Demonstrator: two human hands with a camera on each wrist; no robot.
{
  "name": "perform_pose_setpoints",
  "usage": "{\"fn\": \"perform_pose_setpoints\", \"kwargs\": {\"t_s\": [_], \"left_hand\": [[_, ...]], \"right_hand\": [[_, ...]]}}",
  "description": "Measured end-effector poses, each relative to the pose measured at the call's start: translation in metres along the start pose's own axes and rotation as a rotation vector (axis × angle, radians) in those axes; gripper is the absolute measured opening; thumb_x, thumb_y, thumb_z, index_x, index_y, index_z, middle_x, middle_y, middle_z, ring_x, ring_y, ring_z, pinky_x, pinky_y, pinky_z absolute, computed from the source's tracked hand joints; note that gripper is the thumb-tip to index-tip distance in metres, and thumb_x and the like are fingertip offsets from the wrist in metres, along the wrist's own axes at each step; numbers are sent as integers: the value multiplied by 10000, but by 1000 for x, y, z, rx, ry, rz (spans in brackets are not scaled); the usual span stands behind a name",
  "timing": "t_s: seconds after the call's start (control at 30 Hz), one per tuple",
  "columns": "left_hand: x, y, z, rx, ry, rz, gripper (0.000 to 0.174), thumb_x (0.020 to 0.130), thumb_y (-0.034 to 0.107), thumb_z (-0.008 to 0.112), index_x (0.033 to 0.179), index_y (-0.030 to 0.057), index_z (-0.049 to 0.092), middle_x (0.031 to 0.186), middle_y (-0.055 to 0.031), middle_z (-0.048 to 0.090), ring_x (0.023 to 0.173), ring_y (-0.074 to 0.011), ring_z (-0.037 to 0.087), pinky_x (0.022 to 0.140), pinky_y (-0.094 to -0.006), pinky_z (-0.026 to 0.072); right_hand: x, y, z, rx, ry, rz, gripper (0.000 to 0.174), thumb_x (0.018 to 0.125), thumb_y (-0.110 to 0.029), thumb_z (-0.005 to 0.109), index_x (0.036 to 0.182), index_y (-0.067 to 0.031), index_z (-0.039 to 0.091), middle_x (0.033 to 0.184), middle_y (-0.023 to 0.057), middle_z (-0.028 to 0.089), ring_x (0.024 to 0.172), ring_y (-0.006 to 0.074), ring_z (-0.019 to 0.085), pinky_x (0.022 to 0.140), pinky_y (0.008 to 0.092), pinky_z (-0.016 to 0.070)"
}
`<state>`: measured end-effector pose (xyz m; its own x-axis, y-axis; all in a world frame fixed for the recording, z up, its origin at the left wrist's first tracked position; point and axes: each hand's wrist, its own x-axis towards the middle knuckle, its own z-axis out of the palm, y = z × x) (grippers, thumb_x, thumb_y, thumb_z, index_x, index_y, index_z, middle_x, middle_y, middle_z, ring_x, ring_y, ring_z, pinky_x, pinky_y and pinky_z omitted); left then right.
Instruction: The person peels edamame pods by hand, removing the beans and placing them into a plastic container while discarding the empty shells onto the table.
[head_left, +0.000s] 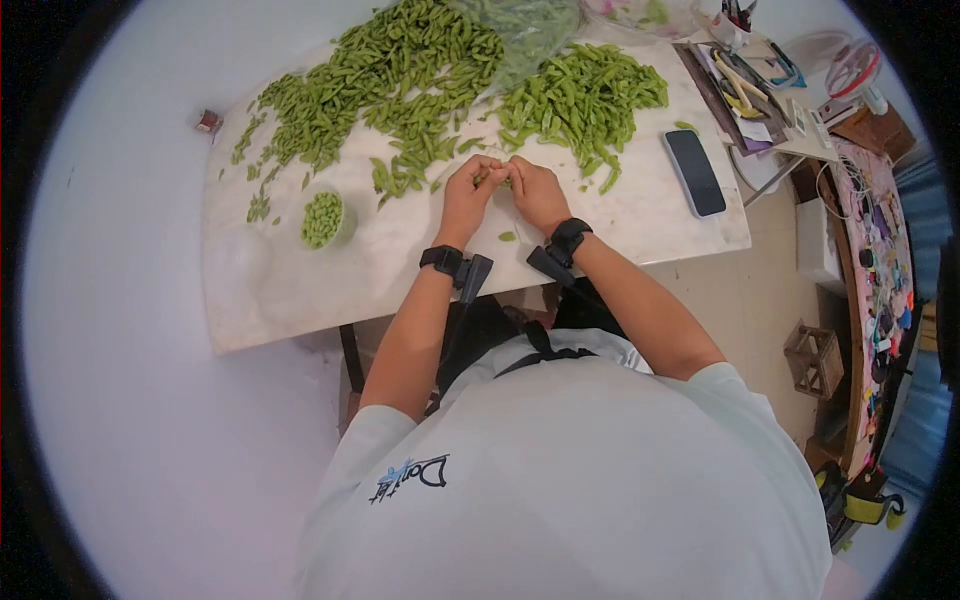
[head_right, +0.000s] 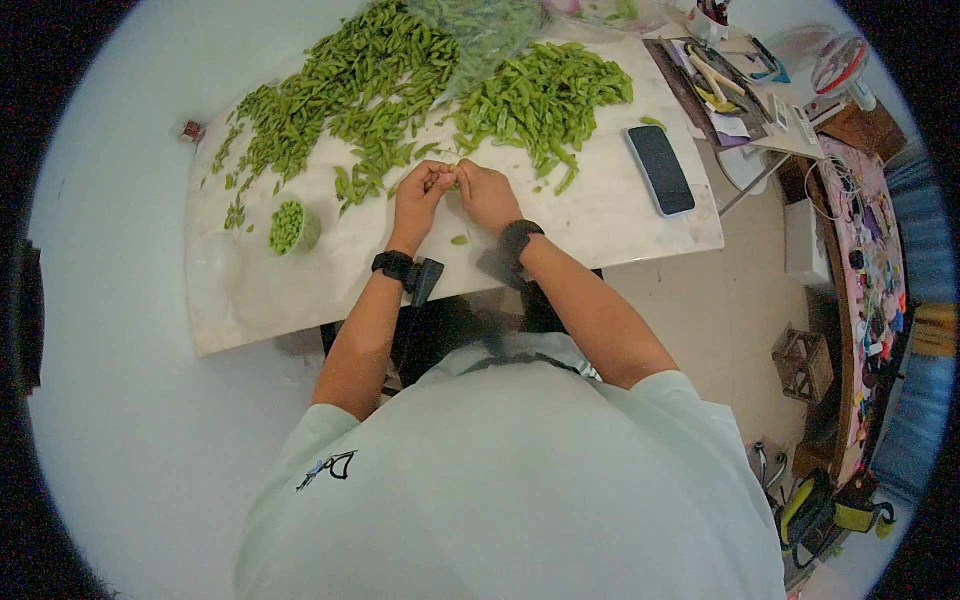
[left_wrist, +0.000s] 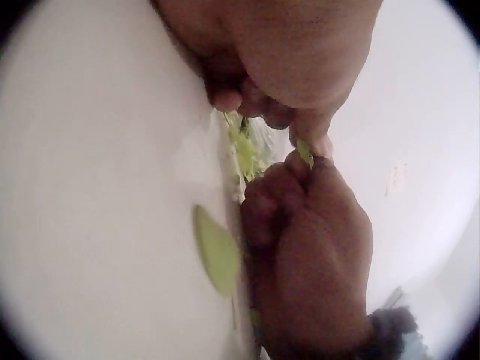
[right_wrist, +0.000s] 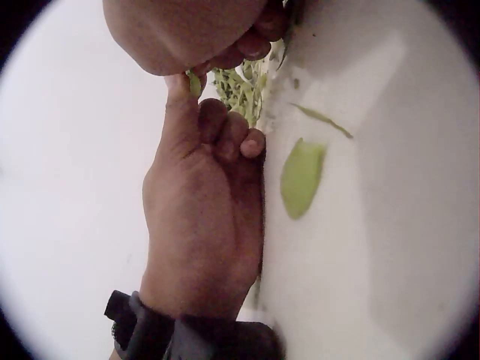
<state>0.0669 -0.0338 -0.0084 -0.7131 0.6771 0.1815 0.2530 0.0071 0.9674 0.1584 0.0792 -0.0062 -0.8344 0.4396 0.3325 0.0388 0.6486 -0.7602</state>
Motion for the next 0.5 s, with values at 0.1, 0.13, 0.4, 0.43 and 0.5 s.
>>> {"fn": "perform_pose_setpoints", "kwargs": {"t_s": [0.1, 0.13, 0.4, 0.43, 0.5], "left_hand": [[0, 2, 1, 12, 10, 17, 190, 888, 200, 612, 922, 13, 596, 723, -8, 539, 680, -99, 463, 632, -236, 391], [-2, 7, 1, 37, 12, 23, 191, 895, 201, 602, 924, 12, 590, 733, -21, 550, 689, -106, 474, 640, -239, 396], [-2, 6, -3, 8, 83, 28, 184, 940, 193, 532, 899, 14, 524, 710, -27, 526, 665, -112, 467, 623, -245, 390], [-1, 2, -3, -9, 87, 38, 194, 947, 201, 520, 877, 21, 513, 692, -18, 507, 640, -103, 451, 600, -239, 379], [2, -2, -2, -140, 93, 7, 231, 961, 224, 496, 828, 35, 489, 659, 0, 469, 591, -83, 410, 551, -229, 346]], "right_hand": [[2, 1, 1, -15, -22, -2, 248, 970, -245, 374, 902, -45, 503, 750, 229, 583, 714, 425, 567, 644, 502, 439], [1, 2, 1, -22, -36, 2, 247, 970, -244, 373, 900, -44, 501, 753, 229, 584, 715, 425, 567, 643, 502, 439], [4, -5, 3, -73, -60, 26, 271, 968, -268, 381, 879, -40, 497, 741, 232, 583, 718, 423, 564, 644, 504, 440], [5, -5, 2, -83, -83, 47, 273, 966, -271, 384, 880, -39, 499, 738, 232, 583, 718, 424, 564, 647, 504, 441], [7, -2, 2, -8, -39, 43, 311, 959, -281, 398, 864, -13, 525, 724, 226, 584, 709, 420, 561, 641, 484, 440]]}}
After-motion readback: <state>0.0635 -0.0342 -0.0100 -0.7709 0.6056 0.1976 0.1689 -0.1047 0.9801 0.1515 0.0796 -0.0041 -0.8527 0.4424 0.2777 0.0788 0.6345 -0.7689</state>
